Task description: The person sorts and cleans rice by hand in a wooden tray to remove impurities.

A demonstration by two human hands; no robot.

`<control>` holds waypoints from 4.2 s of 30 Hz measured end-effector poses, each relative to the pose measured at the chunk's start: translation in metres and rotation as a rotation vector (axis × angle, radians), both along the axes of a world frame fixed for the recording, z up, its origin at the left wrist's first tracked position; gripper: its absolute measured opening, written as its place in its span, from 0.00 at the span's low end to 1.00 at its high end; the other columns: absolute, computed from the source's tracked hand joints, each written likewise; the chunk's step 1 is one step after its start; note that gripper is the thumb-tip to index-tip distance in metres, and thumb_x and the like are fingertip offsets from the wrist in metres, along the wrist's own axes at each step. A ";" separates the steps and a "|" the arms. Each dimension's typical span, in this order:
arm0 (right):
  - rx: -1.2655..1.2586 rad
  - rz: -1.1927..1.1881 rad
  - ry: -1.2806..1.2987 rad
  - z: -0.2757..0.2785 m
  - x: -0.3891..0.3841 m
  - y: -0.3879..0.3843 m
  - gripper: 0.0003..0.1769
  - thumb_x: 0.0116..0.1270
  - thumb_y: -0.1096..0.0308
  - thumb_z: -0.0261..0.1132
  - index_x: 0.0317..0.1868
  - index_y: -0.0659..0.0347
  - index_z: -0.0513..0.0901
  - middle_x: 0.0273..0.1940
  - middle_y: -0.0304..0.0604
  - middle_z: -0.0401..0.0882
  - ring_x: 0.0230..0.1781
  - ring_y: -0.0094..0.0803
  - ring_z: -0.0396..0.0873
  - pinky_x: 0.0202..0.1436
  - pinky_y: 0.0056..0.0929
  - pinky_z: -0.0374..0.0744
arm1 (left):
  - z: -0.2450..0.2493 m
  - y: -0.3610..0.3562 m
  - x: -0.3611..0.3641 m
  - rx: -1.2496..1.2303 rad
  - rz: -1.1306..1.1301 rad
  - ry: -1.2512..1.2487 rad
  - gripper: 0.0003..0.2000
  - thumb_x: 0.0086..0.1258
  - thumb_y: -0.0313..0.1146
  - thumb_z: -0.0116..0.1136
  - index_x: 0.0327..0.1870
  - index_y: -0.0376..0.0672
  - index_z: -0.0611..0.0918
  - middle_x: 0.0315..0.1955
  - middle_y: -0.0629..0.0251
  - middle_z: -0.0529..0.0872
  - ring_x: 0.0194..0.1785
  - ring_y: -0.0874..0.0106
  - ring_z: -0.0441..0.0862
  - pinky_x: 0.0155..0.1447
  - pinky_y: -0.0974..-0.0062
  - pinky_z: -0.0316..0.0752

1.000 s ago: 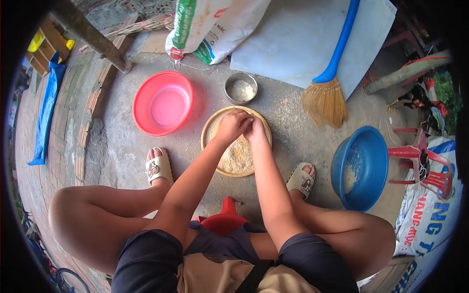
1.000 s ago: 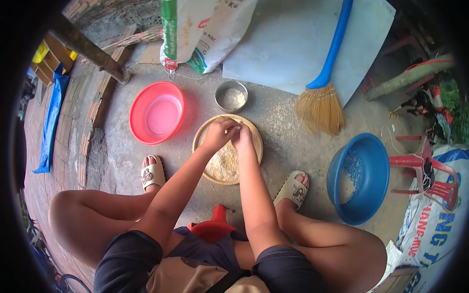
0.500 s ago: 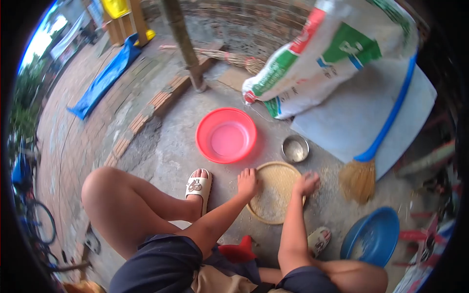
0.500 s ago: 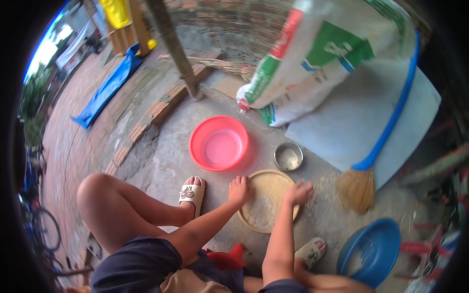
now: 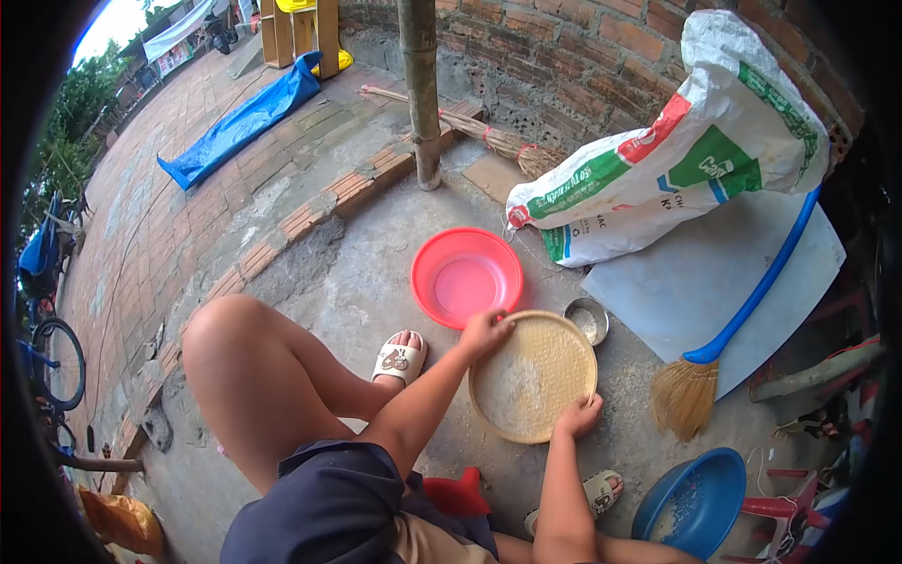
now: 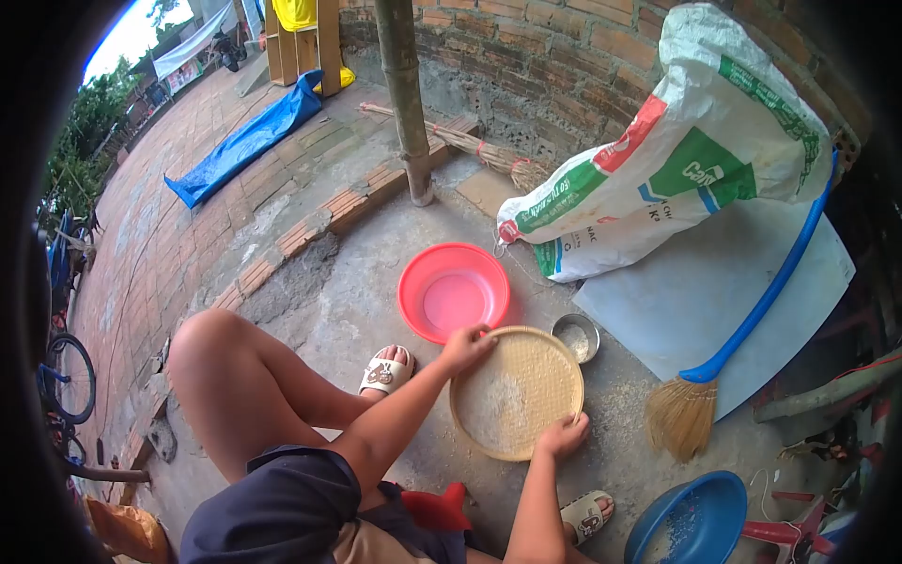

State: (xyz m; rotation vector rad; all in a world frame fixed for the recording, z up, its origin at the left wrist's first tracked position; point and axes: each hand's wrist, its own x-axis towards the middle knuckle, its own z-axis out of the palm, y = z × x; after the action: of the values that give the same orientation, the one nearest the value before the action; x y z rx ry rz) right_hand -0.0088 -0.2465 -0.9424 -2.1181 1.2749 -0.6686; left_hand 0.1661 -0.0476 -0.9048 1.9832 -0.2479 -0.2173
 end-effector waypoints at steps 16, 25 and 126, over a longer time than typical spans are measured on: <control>0.472 0.514 -0.238 0.321 0.132 -0.078 0.17 0.73 0.61 0.51 0.43 0.69 0.76 0.35 0.44 0.79 0.36 0.29 0.77 0.39 0.32 0.76 | 0.284 -0.014 0.149 -0.060 -0.352 0.219 0.19 0.74 0.35 0.43 0.65 0.44 0.66 0.41 0.60 0.82 0.40 0.73 0.81 0.43 0.72 0.79; 0.592 0.592 -0.011 0.256 0.107 -0.141 0.19 0.73 0.61 0.51 0.42 0.71 0.81 0.34 0.45 0.83 0.32 0.28 0.79 0.38 0.31 0.78 | 0.228 -0.049 0.084 0.308 -0.134 -0.044 0.21 0.74 0.41 0.45 0.63 0.42 0.69 0.42 0.59 0.81 0.44 0.70 0.78 0.45 0.72 0.75; 0.898 -0.225 -0.508 0.149 0.038 -0.197 0.24 0.72 0.50 0.52 0.57 0.61 0.71 0.50 0.45 0.77 0.46 0.34 0.78 0.50 0.38 0.78 | 0.181 -0.211 0.063 0.145 -1.147 -0.600 0.07 0.54 0.27 0.63 0.34 0.41 0.84 0.32 0.58 0.85 0.38 0.61 0.82 0.44 0.67 0.76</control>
State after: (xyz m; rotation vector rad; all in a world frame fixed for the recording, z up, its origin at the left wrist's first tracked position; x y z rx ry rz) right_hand 0.0294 -0.4431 -0.7938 -1.0126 1.2030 -0.5270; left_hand 0.2288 -0.2586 -0.7241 1.7814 -1.7883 -0.3544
